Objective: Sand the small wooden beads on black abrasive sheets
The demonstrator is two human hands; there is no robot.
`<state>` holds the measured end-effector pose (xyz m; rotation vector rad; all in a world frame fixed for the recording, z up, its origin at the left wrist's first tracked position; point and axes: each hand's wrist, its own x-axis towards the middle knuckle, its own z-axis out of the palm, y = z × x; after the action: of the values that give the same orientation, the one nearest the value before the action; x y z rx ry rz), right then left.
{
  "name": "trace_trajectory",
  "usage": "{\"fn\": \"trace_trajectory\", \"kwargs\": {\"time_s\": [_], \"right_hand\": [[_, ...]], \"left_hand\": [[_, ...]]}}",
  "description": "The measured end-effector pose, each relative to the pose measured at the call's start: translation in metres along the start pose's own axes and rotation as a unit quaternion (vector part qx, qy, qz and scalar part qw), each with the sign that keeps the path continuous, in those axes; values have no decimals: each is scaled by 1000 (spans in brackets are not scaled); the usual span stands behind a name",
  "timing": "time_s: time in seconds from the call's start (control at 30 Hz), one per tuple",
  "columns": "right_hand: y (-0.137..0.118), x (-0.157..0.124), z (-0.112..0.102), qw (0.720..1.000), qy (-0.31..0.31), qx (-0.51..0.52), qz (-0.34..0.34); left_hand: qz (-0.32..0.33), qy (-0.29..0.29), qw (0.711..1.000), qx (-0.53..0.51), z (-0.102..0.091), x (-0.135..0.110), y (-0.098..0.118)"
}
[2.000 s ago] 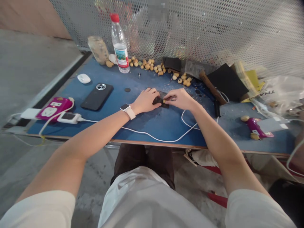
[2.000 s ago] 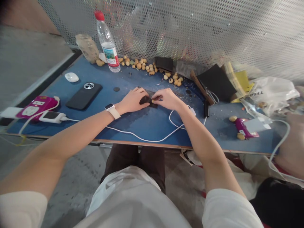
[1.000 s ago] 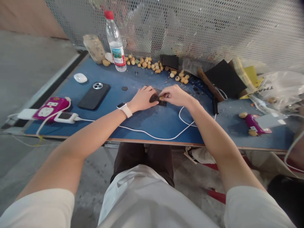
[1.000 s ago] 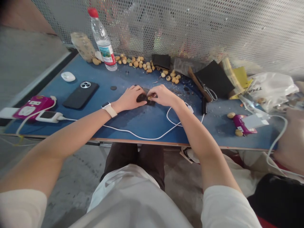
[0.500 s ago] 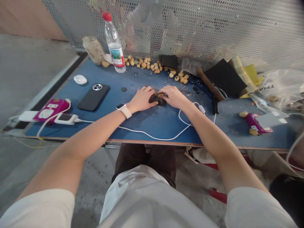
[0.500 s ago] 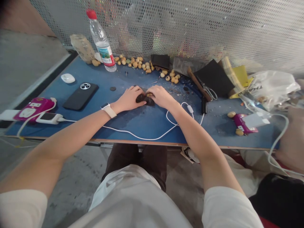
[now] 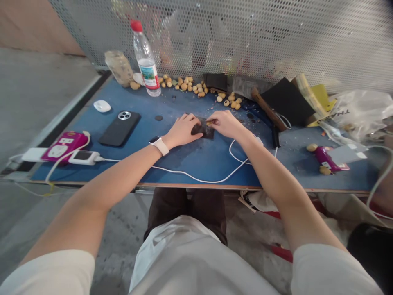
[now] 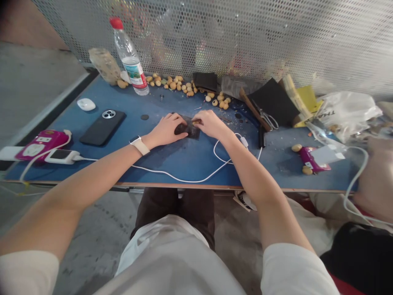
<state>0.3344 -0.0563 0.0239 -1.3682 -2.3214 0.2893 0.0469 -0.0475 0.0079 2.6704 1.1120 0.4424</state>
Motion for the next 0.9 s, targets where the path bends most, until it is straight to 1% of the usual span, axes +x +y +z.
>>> {"fn": "trace_trajectory", "kwargs": {"time_s": [0.1, 0.17, 0.27, 0.37, 0.47, 0.53, 0.67, 0.73, 0.83, 0.9], "right_hand": [[11, 11, 9, 999, 26, -14, 19], [11, 11, 6, 999, 18, -16, 24], [1, 2, -9, 999, -34, 4, 10], [-10, -10, -22, 994, -92, 49, -22], [-13, -15, -26, 992, -107, 63, -35], [-7, -12, -22, 994, -90, 57, -21], [14, 0, -8, 1000, -11, 21, 19], [23, 5, -1, 999, 17, 5, 33], [27, 7, 1, 999, 31, -9, 42], [23, 4, -4, 999, 18, 1, 36]], "left_hand": [[-2, 2, 1000, -1, 1, 1, 0], [-5, 4, 1000, -1, 1, 2, 0], [-4, 6, 1000, -5, 1, 2, -1], [2, 4, 1000, -10, 1, 1, -2], [8, 5, 1000, -13, 1, 0, -2], [8, 6, 1000, -12, 1, 0, -1], [-1, 2, 1000, -8, 1, 1, 1], [-2, 4, 1000, -9, 1, 2, 1], [4, 8, 1000, -9, 2, 2, 0], [6, 7, 1000, -8, 1, 1, -1]]}}
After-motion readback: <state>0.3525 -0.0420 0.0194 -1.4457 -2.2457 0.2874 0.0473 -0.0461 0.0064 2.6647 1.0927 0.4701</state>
